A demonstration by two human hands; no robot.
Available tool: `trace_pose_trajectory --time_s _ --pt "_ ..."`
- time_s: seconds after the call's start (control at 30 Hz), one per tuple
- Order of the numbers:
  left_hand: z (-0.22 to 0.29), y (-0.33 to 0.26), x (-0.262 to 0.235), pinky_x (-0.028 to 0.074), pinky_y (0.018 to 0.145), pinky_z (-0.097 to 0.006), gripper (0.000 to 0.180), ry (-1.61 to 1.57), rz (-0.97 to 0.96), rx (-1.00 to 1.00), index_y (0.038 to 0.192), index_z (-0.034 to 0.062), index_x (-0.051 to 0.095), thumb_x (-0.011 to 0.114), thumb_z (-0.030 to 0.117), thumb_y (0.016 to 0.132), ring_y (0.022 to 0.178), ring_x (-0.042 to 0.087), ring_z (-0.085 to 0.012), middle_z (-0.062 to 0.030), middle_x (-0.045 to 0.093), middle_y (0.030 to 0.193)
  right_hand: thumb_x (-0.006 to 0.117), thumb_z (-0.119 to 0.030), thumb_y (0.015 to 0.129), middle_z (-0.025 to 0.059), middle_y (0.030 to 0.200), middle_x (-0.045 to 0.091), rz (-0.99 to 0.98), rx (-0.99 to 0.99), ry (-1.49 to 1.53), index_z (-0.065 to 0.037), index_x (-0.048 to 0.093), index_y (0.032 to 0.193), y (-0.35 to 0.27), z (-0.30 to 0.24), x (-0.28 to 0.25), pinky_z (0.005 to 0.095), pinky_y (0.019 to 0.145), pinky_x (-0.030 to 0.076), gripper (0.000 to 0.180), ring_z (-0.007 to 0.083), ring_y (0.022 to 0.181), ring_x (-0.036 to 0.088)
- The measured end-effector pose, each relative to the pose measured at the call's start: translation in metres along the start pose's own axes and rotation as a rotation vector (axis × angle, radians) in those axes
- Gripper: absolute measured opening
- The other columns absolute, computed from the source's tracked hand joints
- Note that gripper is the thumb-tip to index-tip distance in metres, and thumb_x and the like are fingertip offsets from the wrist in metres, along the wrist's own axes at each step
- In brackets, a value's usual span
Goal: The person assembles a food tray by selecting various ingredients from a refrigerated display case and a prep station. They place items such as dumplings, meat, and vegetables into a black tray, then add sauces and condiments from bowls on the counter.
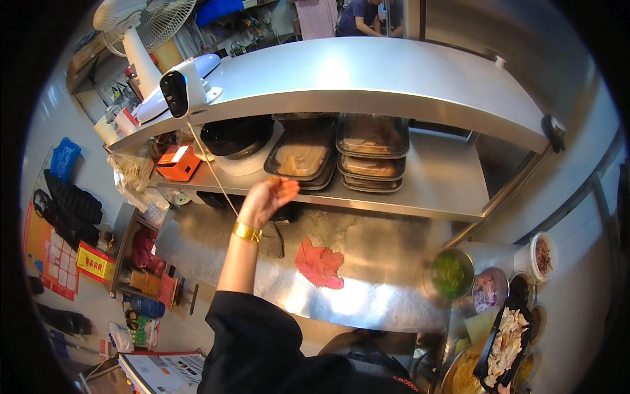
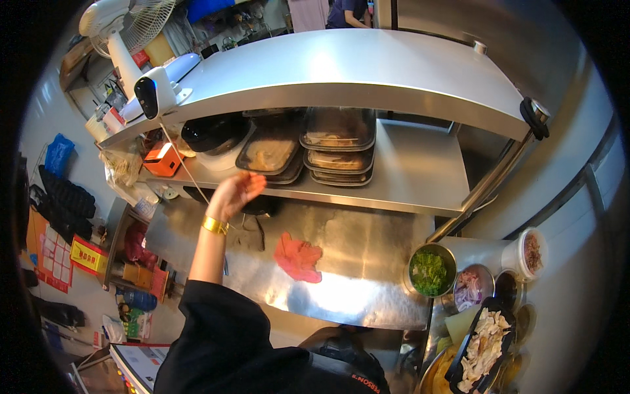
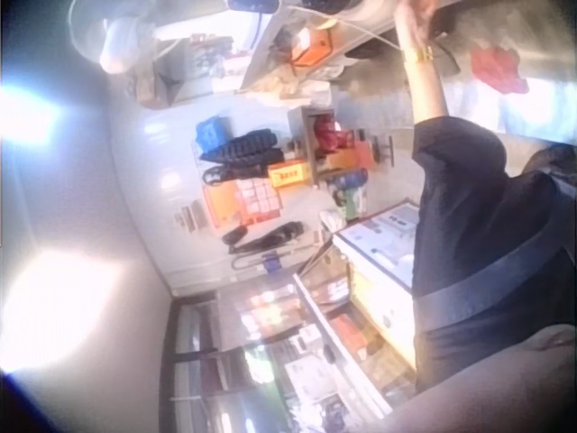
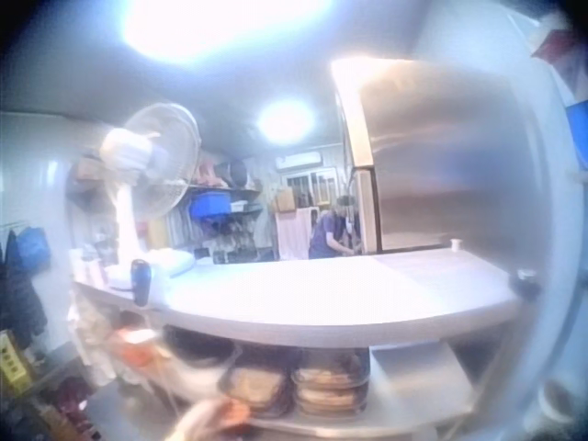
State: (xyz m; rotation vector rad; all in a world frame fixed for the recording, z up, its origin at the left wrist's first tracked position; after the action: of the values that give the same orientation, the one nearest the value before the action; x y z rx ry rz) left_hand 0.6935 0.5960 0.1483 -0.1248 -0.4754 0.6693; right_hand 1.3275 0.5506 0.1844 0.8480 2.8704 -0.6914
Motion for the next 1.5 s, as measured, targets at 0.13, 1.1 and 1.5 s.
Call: trace_pose_trajectory --time_s 0.13,1.1,1.5 --pt "-0.015 -0.011 -0.002 0.047 0.081 -0.043 0.024 -0.143 0.031 -0.019 0.095 -0.0016 0.047 0.039 0.019 0.086 0.094 0.055 -0.0305 -0.0218 0.053 0.102 0.056 -0.013 0.076 0.0083 0.098 0.054 -0.061 -0.009 0.002 0.004 0.049 0.112 0.001 0.002 0.003 0.0241 0.064 0.042 0.040 0.0144 0.076 0.050" --pt "-0.066 -0.038 -0.032 0.047 0.082 -0.037 0.014 -0.268 0.017 -0.022 0.100 0.0027 0.048 0.045 0.007 0.087 0.093 0.054 -0.0194 -0.0080 0.054 0.102 0.055 -0.027 0.083 0.0113 0.087 0.061 -1.063 -0.430 -0.413 -0.004 0.048 0.107 -0.088 0.027 0.371 0.0254 0.062 0.046 0.034 0.0167 0.075 0.060" --pt "-0.097 -0.075 -0.078 0.047 0.074 -0.022 0.020 -0.356 0.051 0.022 0.102 0.0024 0.050 0.051 0.001 0.083 0.085 0.056 -0.0100 -0.0037 0.057 0.097 0.050 -0.011 0.086 -0.0031 0.080 0.044 -1.439 -0.256 -0.207 -0.006 0.042 0.076 -0.155 0.041 0.431 0.0174 0.062 0.038 0.014 0.0029 0.071 0.042"
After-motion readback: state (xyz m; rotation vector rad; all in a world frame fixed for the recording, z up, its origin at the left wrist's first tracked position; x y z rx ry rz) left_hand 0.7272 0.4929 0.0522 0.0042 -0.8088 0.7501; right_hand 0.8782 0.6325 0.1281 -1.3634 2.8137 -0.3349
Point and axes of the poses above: each hand's wrist, its own y-axis towards the middle knuckle, its own x-axis out of the palm, z = x × y, the point moved 4 cm from there along y, towards the middle knuckle
